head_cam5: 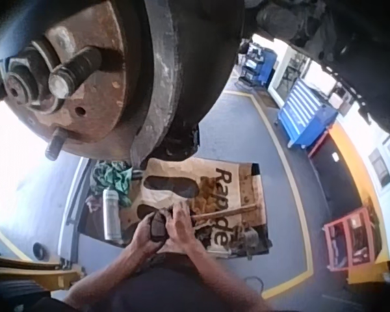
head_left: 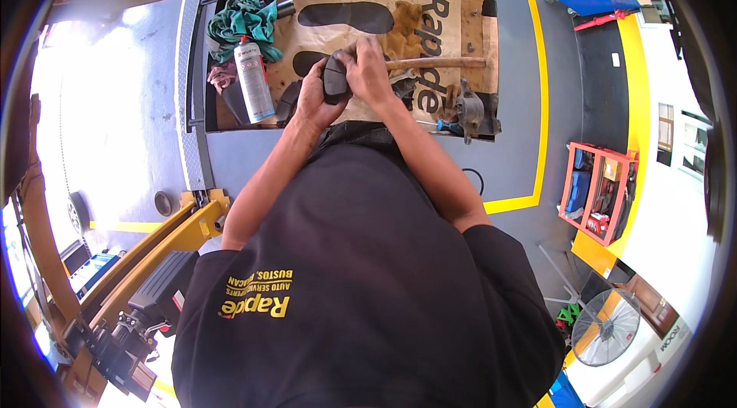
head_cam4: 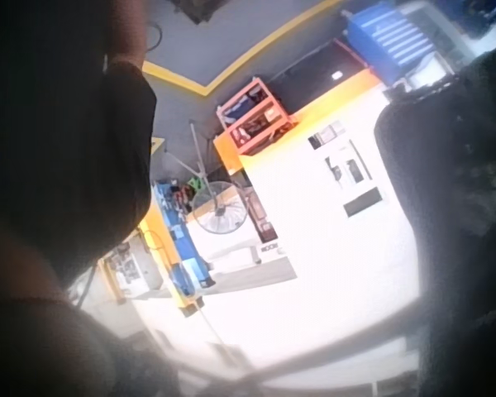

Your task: The person applies a substance from a spray can to a brake pad, wipes it with a cloth, and then fits the brake pad onto the brake assembly of a vehicle.

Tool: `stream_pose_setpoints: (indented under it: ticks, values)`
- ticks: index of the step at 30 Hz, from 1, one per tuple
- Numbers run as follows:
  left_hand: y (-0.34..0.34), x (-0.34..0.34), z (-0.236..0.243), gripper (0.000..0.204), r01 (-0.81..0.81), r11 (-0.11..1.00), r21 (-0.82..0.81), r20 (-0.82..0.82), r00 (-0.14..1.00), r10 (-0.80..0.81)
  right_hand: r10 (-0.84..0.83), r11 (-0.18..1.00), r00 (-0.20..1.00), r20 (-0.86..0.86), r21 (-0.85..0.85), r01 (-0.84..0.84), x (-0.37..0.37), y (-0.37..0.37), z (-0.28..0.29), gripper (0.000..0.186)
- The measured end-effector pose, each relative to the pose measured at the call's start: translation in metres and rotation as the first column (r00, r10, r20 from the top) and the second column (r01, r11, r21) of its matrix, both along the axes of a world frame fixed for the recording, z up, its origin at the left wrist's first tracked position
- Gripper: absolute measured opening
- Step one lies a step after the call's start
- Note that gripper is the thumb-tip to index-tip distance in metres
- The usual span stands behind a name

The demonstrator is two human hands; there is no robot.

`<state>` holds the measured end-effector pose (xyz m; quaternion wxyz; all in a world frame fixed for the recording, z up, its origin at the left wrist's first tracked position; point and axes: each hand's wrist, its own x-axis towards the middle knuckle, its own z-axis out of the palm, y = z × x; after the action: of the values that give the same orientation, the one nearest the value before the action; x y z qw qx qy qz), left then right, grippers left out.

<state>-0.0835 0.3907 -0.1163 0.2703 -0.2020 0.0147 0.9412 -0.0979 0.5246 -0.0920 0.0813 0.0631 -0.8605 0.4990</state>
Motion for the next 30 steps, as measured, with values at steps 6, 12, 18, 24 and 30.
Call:
stream_pose_setpoints:
  ticks: [6, 12, 18, 24, 30]
  values:
    - [0.006, 0.000, 0.022, 0.036, 0.048, 0.982, -0.185, -0.069, 0.996, -0.061, 0.140, 0.988, 0.990, -0.011, -0.065, -0.140, 0.026, -0.002, 0.014, 0.015]
    - [0.009, -0.001, 0.017, 0.037, 0.006, 0.988, -0.153, -0.012, 1.000, -0.008, 0.061, 0.998, 0.998, 0.002, 0.023, -0.062, 0.013, 0.003, 0.010, 0.016]
    - [0.004, 0.001, 0.001, 0.035, -0.045, 0.999, 0.031, -0.042, 0.998, 0.046, -0.115, 0.984, 0.993, 0.023, 0.139, 0.110, 0.002, 0.001, 0.015, 0.021]
    - [0.001, 0.013, 0.024, 0.035, -0.036, 0.995, -0.089, -0.042, 0.999, 0.032, 0.065, 0.997, 0.997, 0.033, 0.045, -0.066, 0.036, -0.002, 0.031, 0.024]
    - [0.000, 0.012, 0.021, 0.038, -0.035, 0.996, -0.088, -0.016, 0.999, 0.033, -0.131, 0.991, 0.990, 0.056, 0.038, 0.129, 0.004, -0.002, 0.019, 0.025]
